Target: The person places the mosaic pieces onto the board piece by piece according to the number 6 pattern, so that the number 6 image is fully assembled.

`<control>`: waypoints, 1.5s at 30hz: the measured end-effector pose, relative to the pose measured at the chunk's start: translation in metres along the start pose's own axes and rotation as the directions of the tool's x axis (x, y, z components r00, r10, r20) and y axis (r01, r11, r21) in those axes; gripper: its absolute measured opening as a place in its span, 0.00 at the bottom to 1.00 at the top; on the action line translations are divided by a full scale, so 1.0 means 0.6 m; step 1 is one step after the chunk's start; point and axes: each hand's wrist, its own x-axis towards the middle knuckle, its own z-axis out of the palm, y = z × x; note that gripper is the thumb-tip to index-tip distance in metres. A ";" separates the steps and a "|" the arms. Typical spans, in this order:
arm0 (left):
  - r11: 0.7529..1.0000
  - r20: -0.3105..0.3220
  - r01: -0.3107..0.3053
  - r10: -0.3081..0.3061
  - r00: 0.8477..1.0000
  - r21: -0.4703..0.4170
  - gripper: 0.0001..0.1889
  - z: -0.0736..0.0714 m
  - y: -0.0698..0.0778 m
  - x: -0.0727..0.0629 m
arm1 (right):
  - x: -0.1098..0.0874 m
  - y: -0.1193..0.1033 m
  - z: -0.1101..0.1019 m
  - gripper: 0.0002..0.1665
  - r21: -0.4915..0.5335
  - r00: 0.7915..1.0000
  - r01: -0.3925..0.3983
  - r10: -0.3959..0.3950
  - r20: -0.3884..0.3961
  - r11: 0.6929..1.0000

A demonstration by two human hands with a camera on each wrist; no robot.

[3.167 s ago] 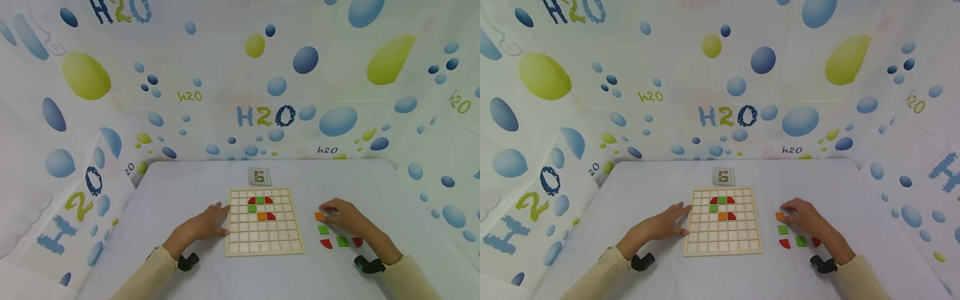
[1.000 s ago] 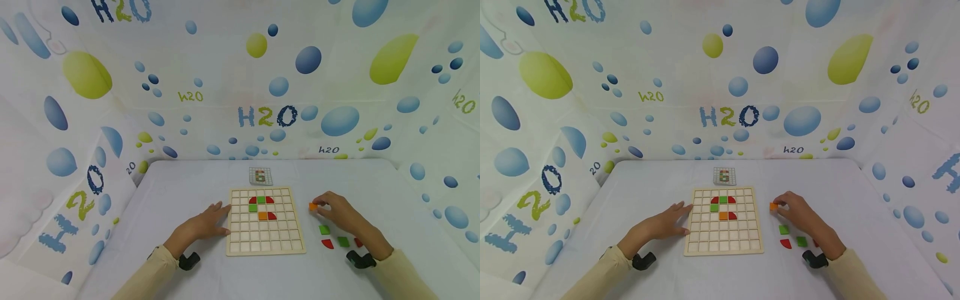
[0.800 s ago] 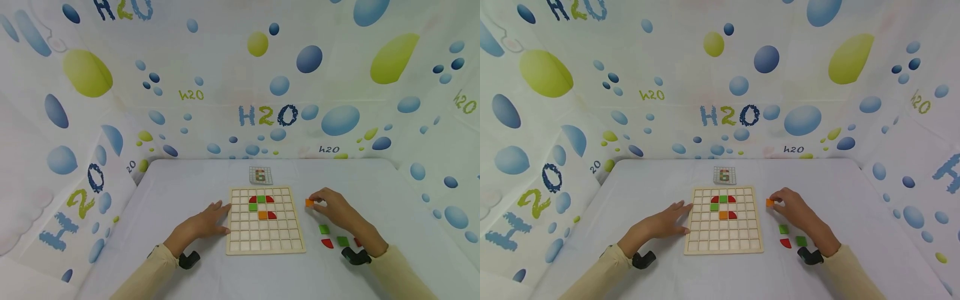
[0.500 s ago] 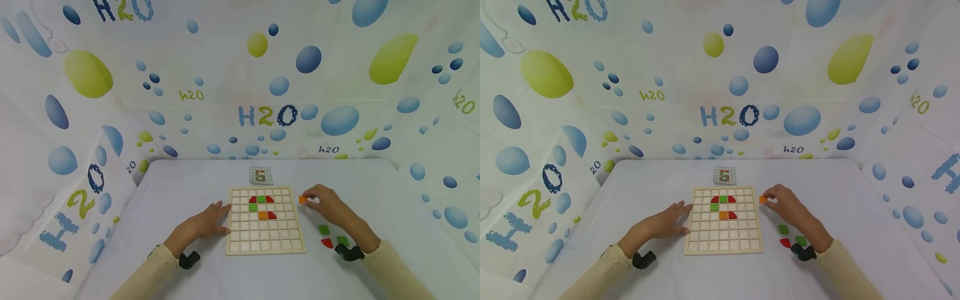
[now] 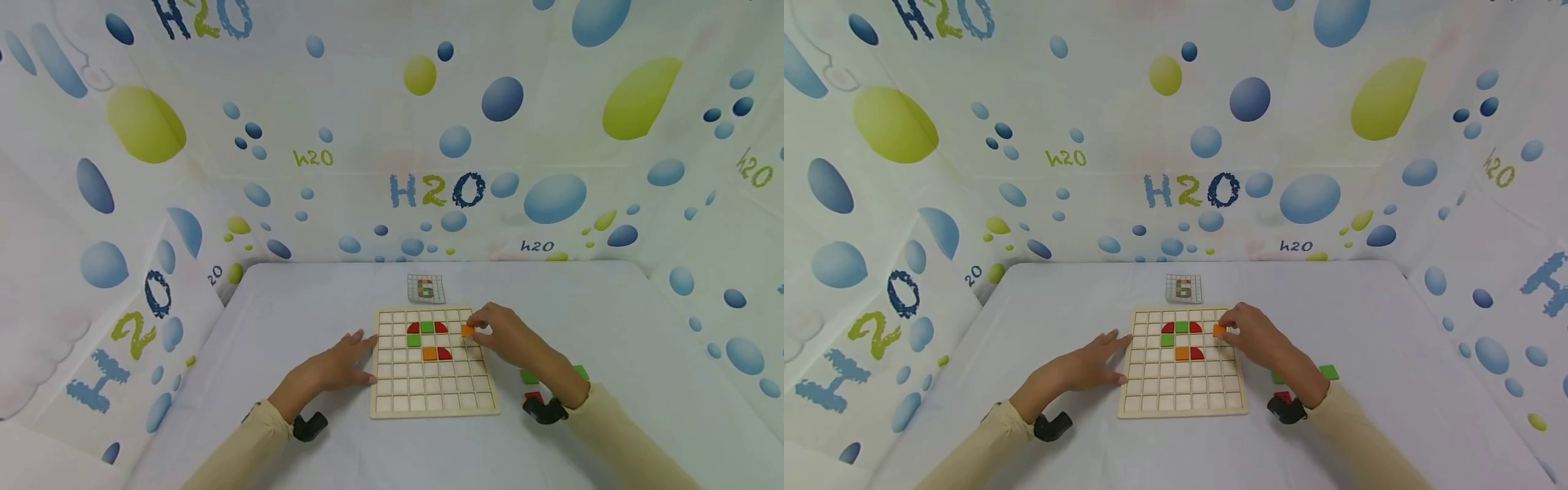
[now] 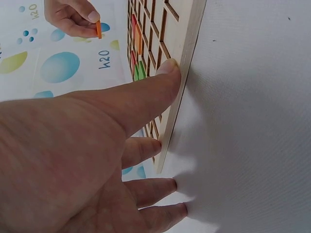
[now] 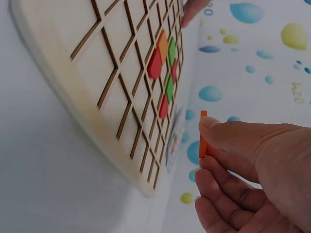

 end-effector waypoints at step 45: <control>1.000 -0.007 -0.013 0.013 1.000 0.019 0.45 0.002 -0.003 0.006 | 0.050 -0.112 0.103 0.09 -0.155 0.979 0.167 -0.145 0.140 0.974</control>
